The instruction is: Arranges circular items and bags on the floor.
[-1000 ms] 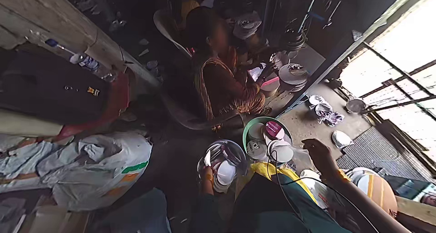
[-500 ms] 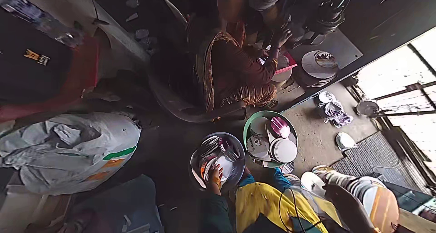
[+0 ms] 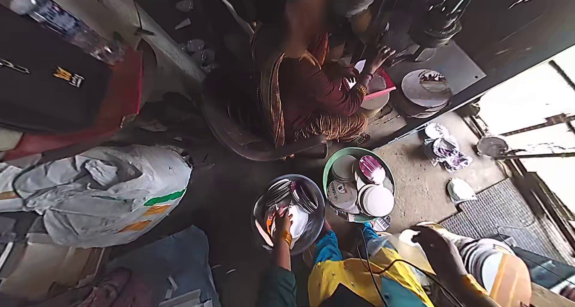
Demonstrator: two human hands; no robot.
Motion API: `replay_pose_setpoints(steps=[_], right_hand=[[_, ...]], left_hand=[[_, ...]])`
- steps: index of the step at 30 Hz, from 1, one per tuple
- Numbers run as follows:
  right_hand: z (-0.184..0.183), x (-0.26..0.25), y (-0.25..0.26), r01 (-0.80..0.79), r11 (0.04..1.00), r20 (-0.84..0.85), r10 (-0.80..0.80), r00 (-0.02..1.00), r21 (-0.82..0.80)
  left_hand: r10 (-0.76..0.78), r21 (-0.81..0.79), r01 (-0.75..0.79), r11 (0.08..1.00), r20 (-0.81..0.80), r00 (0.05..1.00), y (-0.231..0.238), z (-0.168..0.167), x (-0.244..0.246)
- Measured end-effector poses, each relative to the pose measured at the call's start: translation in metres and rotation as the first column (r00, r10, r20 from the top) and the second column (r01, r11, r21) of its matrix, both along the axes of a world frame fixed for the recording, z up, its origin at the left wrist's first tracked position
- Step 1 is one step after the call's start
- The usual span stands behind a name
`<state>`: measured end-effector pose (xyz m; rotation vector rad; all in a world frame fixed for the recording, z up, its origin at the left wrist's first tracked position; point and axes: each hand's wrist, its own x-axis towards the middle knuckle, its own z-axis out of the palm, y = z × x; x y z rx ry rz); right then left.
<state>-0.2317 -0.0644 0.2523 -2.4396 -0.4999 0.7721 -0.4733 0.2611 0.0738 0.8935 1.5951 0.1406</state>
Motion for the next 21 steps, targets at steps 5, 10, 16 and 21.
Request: replay_pose_setpoints(steps=[5,10,16,21], right_hand=[[0.060,0.020,0.050,0.035,0.999,-0.014,-0.034,0.999,0.038],[0.123,0.030,0.066,0.110,0.962,0.138,-0.148,0.979,0.252],[0.167,0.012,0.067,0.176,0.858,0.141,-0.275,0.951,0.483],[0.166,-0.006,0.069,0.281,0.655,-0.225,-0.171,0.959,0.701]], left_hand=[[-0.329,0.249,0.256,0.934,0.326,0.886,-0.044,0.136,0.061],[-0.711,0.765,0.213,0.608,0.406,0.574,-0.074,0.250,0.104],[-0.945,0.718,0.614,0.327,0.241,0.221,-0.111,0.329,0.136],[-0.901,0.787,0.475,0.393,0.228,0.368,-0.127,0.320,0.148]])
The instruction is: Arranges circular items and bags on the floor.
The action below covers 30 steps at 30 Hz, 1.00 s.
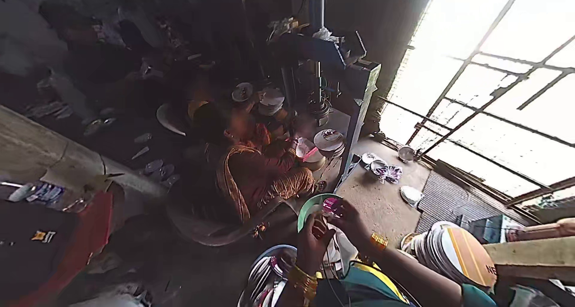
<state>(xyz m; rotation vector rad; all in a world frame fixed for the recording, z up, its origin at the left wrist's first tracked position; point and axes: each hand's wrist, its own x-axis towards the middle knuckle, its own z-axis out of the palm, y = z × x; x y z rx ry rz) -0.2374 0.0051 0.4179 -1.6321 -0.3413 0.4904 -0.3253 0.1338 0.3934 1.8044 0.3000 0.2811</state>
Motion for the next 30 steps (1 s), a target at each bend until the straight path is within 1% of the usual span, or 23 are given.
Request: replay_pose_setpoints(steps=[2,3,5,7,9,11,12,13,15,17,19,20,21,23,25,26,28,29,30], right_hand=[[0.007,-0.001,-0.006,-0.141,0.990,-0.048,0.141,0.989,0.012],[0.010,0.001,-0.010,-0.205,0.979,-0.040,0.205,0.978,-0.007],[0.018,0.005,-0.018,-0.316,0.944,-0.009,0.316,0.949,-0.100],[0.019,0.009,-0.025,-0.369,0.907,0.081,0.391,0.917,-0.202],[0.016,0.011,-0.029,-0.350,0.904,0.167,0.395,0.904,-0.245],[0.017,0.012,-0.027,-0.288,0.933,0.150,0.323,0.934,-0.216],[0.015,0.011,-0.026,-0.240,0.958,0.115,0.259,0.959,-0.159],[0.012,0.009,-0.024,-0.184,0.979,0.075,0.191,0.979,-0.090],[0.009,0.006,-0.020,-0.116,0.993,0.046,0.115,0.992,0.008],[0.005,0.001,-0.018,-0.154,0.988,0.102,0.151,0.983,0.024],[0.000,-0.005,-0.016,-0.206,0.978,0.184,0.205,0.961,-0.011],[-0.003,-0.007,-0.015,-0.202,0.979,0.187,0.201,0.962,-0.012],[-0.005,-0.009,-0.014,-0.179,0.984,0.146,0.173,0.974,0.025],[-0.007,-0.010,-0.014,-0.069,0.980,-0.033,0.077,0.997,0.187],[-0.004,-0.007,-0.017,0.107,0.955,-0.187,-0.055,0.981,0.277],[-0.001,-0.003,-0.020,0.193,0.943,-0.227,-0.132,0.965,0.270],[0.002,0.007,-0.028,0.315,0.928,-0.229,-0.268,0.936,0.201],[0.002,0.012,-0.032,0.338,0.928,-0.196,-0.307,0.931,0.155],[-0.001,0.014,-0.035,0.328,0.940,-0.139,-0.314,0.939,0.092]], left_hand=[[-0.012,0.037,0.011,0.999,0.026,1.000,0.005,0.005,0.000],[-0.018,0.068,0.016,0.998,0.027,0.999,0.008,0.008,-0.002],[-0.042,0.131,0.043,0.990,-0.011,0.999,0.018,0.013,-0.006],[-0.023,0.146,0.018,0.989,0.035,0.999,0.027,0.013,-0.009],[0.065,0.086,-0.077,0.993,0.133,0.989,0.032,0.008,-0.013],[0.244,0.001,-0.249,0.968,0.206,0.948,0.029,0.008,-0.013],[0.308,-0.021,-0.310,0.951,0.199,0.930,0.025,0.012,-0.015],[0.322,-0.032,-0.322,0.946,0.176,0.930,0.021,0.017,-0.017],[0.220,-0.082,-0.213,0.974,0.090,0.971,0.013,0.027,-0.019],[0.103,-0.115,-0.097,0.989,0.040,0.994,0.005,0.025,-0.017],[0.083,-0.192,-0.075,0.979,0.035,0.996,-0.002,0.022,-0.012],[0.100,-0.250,-0.089,0.964,0.032,0.994,-0.004,0.023,-0.010],[0.121,-0.295,-0.105,0.950,0.034,0.992,-0.004,0.022,-0.008],[0.175,-0.318,-0.154,0.935,0.039,0.984,0.004,0.021,-0.006],[0.243,-0.309,-0.220,0.925,0.038,0.969,0.017,0.018,-0.007],[0.259,-0.277,-0.235,0.932,0.054,0.964,0.025,0.017,-0.009],[0.273,-0.136,-0.258,0.957,0.111,0.956,0.041,0.011,-0.017],[0.281,-0.063,-0.275,0.960,0.129,0.951,0.046,0.009,-0.020],[0.283,-0.014,-0.284,0.959,0.132,0.950,0.049,0.008,-0.024]])
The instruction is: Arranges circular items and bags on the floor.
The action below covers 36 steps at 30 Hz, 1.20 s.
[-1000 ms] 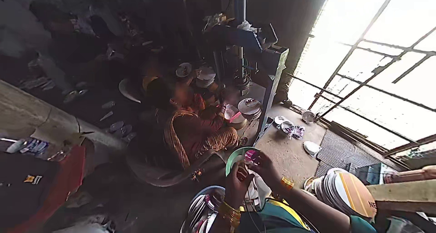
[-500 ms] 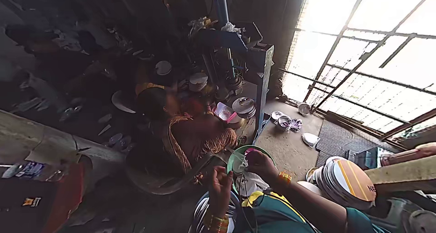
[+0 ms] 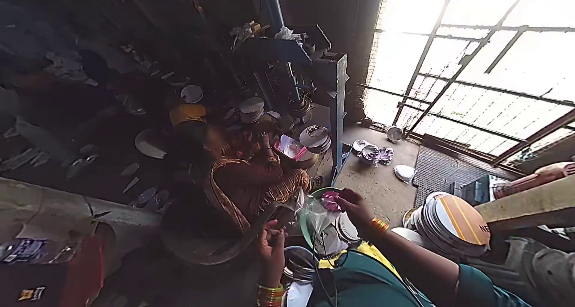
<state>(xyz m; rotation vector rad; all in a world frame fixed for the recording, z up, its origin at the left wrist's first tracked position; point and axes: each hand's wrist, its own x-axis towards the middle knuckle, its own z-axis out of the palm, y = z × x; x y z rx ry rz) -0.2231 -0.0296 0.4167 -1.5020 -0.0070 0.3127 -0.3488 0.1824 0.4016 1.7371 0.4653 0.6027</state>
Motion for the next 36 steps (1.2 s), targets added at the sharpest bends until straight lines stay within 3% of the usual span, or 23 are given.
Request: replay_pose_setpoints(steps=[2,4,6,7,9,12,15,16,18,20,22,24,27,30,31,32,36], right_hand=[[-0.007,0.001,-0.003,-0.134,0.968,0.074,0.153,0.985,-0.212],[-0.015,0.002,-0.004,-0.337,0.852,0.128,0.416,0.900,-0.400],[-0.016,-0.005,-0.003,-0.354,0.797,0.248,0.516,0.820,-0.489],[-0.014,-0.011,-0.001,-0.275,0.824,0.374,0.488,0.789,-0.495],[-0.011,-0.018,0.006,-0.065,0.929,0.737,0.329,0.590,-0.363],[0.003,-0.021,0.021,-0.195,0.948,0.887,0.306,0.345,-0.252],[0.006,-0.018,0.035,-0.337,0.834,0.762,0.543,0.352,-0.438],[0.005,-0.014,0.038,-0.393,0.752,0.652,0.657,0.378,-0.529],[0.003,-0.005,0.042,-0.483,0.500,0.334,0.858,0.390,-0.719],[0.002,-0.002,0.047,-0.528,0.236,-0.019,0.901,0.433,-0.816],[-0.007,-0.005,0.049,-0.452,0.151,-0.115,0.853,0.509,-0.879],[-0.001,-0.009,0.049,-0.378,0.088,-0.127,0.850,0.510,-0.922],[-0.014,-0.016,0.047,-0.400,-0.001,-0.170,0.907,0.386,-0.916],[-0.004,-0.027,0.051,-0.442,-0.302,-0.436,0.867,0.242,-0.845],[0.002,-0.028,0.052,-0.447,-0.335,-0.474,0.846,0.245,-0.829],[0.004,-0.028,0.052,-0.443,-0.309,-0.459,0.841,0.286,-0.842],[-0.010,-0.011,0.045,-0.369,-0.131,-0.306,0.829,0.468,-0.920]], left_hand=[[0.029,-0.015,-0.029,0.999,-0.026,0.999,-0.003,0.000,-0.004],[0.066,-0.256,-0.075,0.964,-0.046,0.997,-0.011,0.006,0.000],[0.094,-0.477,-0.133,0.869,-0.105,0.990,-0.017,0.014,0.007],[0.111,-0.499,-0.156,0.853,-0.118,0.987,-0.019,0.016,0.011],[0.101,-0.429,-0.138,0.893,-0.109,0.989,-0.023,0.018,0.016],[0.015,-0.158,-0.021,0.987,-0.038,0.999,-0.026,0.014,0.016],[-0.092,0.087,0.084,0.993,0.085,0.992,-0.037,0.022,0.012],[-0.114,0.143,0.095,0.985,0.131,0.985,-0.039,0.022,0.011],[-0.175,0.227,0.139,0.964,0.148,0.973,-0.041,0.019,0.009],[-0.283,0.347,0.238,0.907,0.084,0.956,-0.036,0.015,0.003],[-0.312,0.455,0.309,0.835,-0.070,0.947,-0.033,0.014,-0.001],[-0.198,0.549,0.273,0.790,-0.192,0.961,-0.032,0.011,-0.002],[0.060,0.595,0.121,0.795,-0.275,0.960,-0.028,0.002,0.004],[0.181,0.612,0.074,0.787,-0.344,0.921,-0.026,-0.004,0.008],[0.175,0.629,0.076,0.773,-0.328,0.929,-0.026,-0.008,0.007],[0.144,0.647,0.086,0.758,-0.295,0.945,-0.028,-0.012,0.006],[-0.040,0.644,0.240,0.726,-0.309,0.950,-0.035,-0.015,-0.003]])
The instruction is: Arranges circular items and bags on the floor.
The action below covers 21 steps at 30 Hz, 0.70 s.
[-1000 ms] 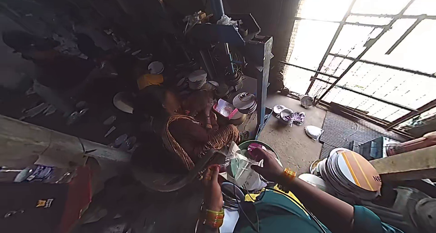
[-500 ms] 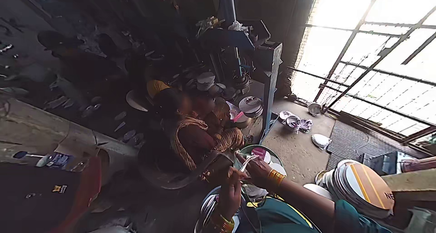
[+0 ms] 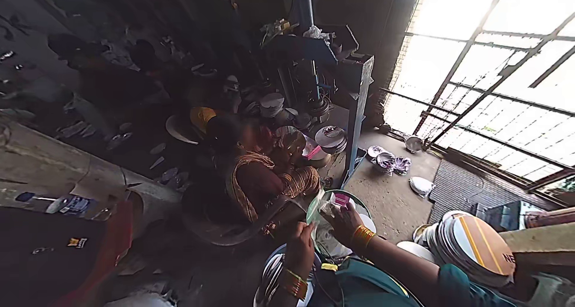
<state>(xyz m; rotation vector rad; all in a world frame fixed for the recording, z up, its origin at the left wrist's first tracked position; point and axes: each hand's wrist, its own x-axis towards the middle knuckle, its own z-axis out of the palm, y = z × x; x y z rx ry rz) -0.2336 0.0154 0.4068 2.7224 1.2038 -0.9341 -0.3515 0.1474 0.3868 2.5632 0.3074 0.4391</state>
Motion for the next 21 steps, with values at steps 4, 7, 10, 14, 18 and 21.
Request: replay_pose_setpoints(steps=[4,7,10,14,18,21], right_hand=[[-0.010,0.004,-0.011,0.010,0.969,-0.155,0.029,0.987,0.246],[-0.014,-0.007,-0.016,0.182,0.769,-0.291,0.006,0.957,0.613],[-0.024,-0.015,-0.015,0.204,0.623,-0.189,-0.092,0.978,0.755],[-0.036,-0.026,-0.024,0.229,0.582,-0.027,-0.335,0.942,0.781],[-0.038,0.001,-0.050,0.160,0.972,-0.324,-0.098,0.941,0.171],[-0.030,-0.001,-0.056,0.255,0.906,-0.164,-0.210,0.964,0.339]], left_hand=[[-0.022,0.054,0.017,0.998,0.095,0.995,-0.014,-0.008,0.001],[-0.097,0.107,0.067,0.992,0.303,0.948,-0.025,-0.011,0.001],[-0.235,0.136,0.192,0.972,0.523,0.819,-0.035,-0.014,-0.005],[-0.170,0.051,0.168,0.984,0.533,0.829,-0.036,-0.012,-0.011],[-0.055,-0.105,0.072,0.992,0.156,0.986,-0.041,-0.023,-0.006],[-0.098,-0.051,0.116,0.992,0.268,0.959,-0.041,-0.026,-0.002]])
